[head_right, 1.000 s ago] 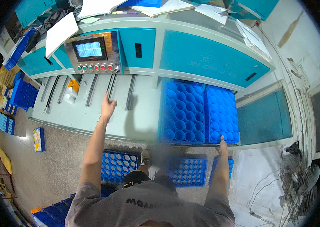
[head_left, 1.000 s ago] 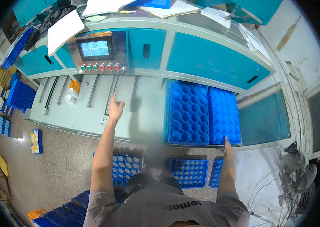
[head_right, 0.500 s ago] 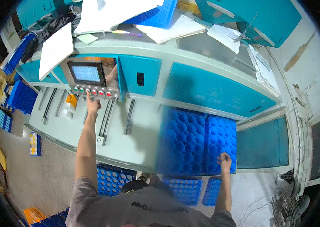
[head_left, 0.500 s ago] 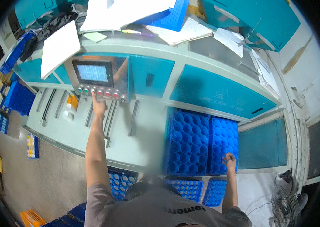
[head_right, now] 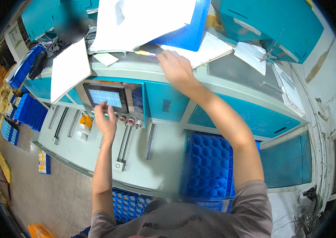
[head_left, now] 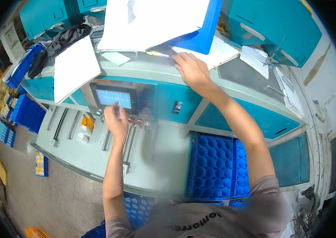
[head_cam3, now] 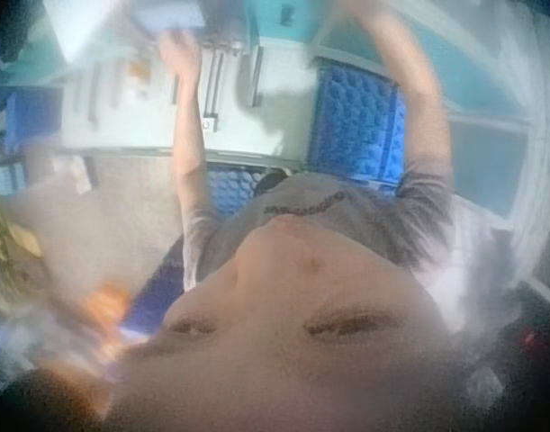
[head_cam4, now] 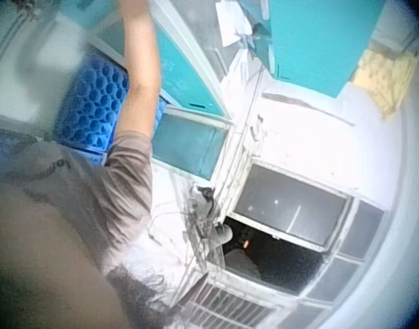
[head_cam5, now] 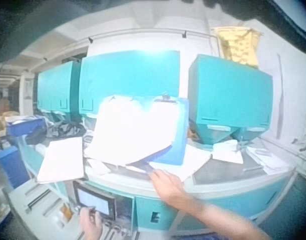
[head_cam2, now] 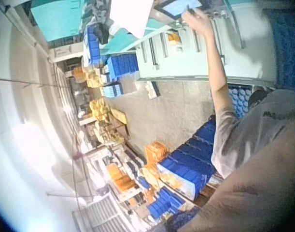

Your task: The person moves blue plastic crates and stacks white and yellow cylindrical containers into them. They then place the filled crates onto a nearby machine and write on a clipboard.

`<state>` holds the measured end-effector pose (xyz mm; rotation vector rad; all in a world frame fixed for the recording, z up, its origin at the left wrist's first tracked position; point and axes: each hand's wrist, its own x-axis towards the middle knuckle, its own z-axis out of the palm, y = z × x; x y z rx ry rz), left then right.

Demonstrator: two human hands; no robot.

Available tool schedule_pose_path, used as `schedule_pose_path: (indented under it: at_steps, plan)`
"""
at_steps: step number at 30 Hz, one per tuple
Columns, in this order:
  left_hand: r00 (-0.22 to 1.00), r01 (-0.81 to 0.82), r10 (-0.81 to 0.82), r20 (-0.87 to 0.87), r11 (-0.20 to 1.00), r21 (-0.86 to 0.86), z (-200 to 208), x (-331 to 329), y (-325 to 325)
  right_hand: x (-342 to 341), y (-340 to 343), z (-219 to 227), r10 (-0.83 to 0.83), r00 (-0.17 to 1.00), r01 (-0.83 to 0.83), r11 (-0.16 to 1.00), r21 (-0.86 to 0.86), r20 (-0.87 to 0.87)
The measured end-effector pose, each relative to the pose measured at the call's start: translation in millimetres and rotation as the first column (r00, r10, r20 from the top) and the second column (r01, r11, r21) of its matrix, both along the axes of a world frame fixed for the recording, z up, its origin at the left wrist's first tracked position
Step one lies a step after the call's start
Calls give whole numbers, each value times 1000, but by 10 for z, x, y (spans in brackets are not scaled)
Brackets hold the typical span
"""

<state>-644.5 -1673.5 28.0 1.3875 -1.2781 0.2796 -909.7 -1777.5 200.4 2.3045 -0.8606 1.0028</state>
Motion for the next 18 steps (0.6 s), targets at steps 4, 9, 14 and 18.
schedule_pose_path:
  at_steps: [4, 9, 14, 18]
  plan:
    - [974, 70, -26, 226, 979, -190, 792, 14, -485, 345, -469, 60, -249, 883, 337, 926, 167, -398]
    - [925, 129, -7, 379, 946, -298, 1467, 33, -1201, 244, -148, 439, -10, 929, 179, 888, 424, -371]
    - [931, 85, -113, 347, 992, 93, 1501, -41, -1542, 503, 4, 628, -100, 937, -173, 701, 692, 335]
    - [948, 98, -116, 297, 992, 75, 1417, -17, -1582, 1210, -629, 429, 51, 728, -533, 670, 516, 684]
